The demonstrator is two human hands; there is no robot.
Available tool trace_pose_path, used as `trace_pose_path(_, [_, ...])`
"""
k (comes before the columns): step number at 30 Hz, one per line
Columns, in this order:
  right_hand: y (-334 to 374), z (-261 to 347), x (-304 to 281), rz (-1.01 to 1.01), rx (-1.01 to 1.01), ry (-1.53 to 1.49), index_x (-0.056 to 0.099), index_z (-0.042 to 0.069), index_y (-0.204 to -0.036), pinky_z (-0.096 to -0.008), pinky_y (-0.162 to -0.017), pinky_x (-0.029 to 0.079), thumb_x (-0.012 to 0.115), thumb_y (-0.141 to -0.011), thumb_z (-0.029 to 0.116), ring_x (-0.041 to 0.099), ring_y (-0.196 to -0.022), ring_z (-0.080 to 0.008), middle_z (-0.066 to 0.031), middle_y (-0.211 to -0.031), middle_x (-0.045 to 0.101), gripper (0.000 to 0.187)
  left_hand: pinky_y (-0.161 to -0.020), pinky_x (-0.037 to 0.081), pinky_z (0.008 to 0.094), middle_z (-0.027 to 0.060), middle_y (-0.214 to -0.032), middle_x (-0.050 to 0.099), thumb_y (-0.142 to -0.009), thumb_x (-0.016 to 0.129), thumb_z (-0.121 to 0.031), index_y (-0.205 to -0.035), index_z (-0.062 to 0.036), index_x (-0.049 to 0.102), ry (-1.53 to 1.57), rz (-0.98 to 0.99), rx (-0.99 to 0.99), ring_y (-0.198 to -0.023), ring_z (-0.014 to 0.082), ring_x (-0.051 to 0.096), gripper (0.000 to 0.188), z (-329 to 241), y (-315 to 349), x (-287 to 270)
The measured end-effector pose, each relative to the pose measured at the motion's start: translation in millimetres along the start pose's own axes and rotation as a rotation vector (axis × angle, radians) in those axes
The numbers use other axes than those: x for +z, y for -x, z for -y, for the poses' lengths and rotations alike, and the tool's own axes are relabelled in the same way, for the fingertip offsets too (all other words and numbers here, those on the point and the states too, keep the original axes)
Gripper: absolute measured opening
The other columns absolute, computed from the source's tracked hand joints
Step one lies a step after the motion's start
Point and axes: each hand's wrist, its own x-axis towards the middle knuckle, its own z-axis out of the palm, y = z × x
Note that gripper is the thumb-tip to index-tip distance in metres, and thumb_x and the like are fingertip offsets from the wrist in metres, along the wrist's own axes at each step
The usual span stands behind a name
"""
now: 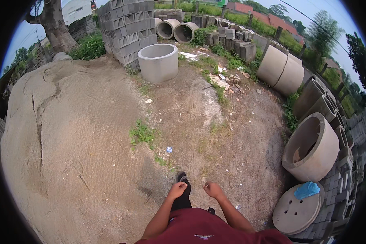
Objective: The person picks up concrete ventilation blocks from a stack and carries them to a truck, placing them into a structured arrangement on the truck bed.
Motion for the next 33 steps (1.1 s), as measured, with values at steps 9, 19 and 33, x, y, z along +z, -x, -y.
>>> trace_pose_path(9, [-251.1, 72.2, -115.9, -0.112, 0.054, -0.116, 0.068, 0.003, -0.087, -0.0433, -0.067, 0.052, 0.067, -0.084, 0.029, 0.066, -0.072, -0.0352, -0.0179, -0.076, 0.068, 0.026, -0.078, 0.051, 0.0333, 0.0131, -0.090, 0.070, -0.089, 0.065, -0.032, -0.104, -0.0028, 0.068, -0.165, -0.012, 0.015, -0.085, 0.0227, 0.067, 0.033, -152.6, -269.6, -111.1])
trace_pose_path(19, [-557.9, 61.7, -223.5, -0.165, -0.021, -0.217, 0.067, 0.000, -0.081, -0.0444, -0.066, 0.051, 0.064, -0.085, 0.024, 0.065, -0.072, -0.0384, -0.0216, -0.074, 0.065, 0.025, -0.078, 0.052, 0.0363, 0.0141, -0.092, 0.070, -0.089, 0.064, -0.034, -0.105, -0.0048, 0.068, -0.170, -0.004, -0.075, -0.086, 0.0246, 0.068, 0.033, -217.7, -548.9, -118.6])
trace_pose_path(33, [-975.1, 67.2, -472.2, -0.217, -0.073, -0.109, 0.067, -0.002, -0.077, -0.0427, -0.062, 0.049, 0.066, -0.086, 0.027, 0.063, -0.065, -0.0366, -0.0219, -0.067, 0.061, 0.030, -0.078, 0.052, 0.0342, 0.0142, -0.092, 0.071, -0.091, 0.064, -0.030, -0.105, -0.0033, 0.067, -0.047, -0.172, -0.003, -0.087, 0.0232, 0.068, 0.031, -421.9, -992.7, -126.3])
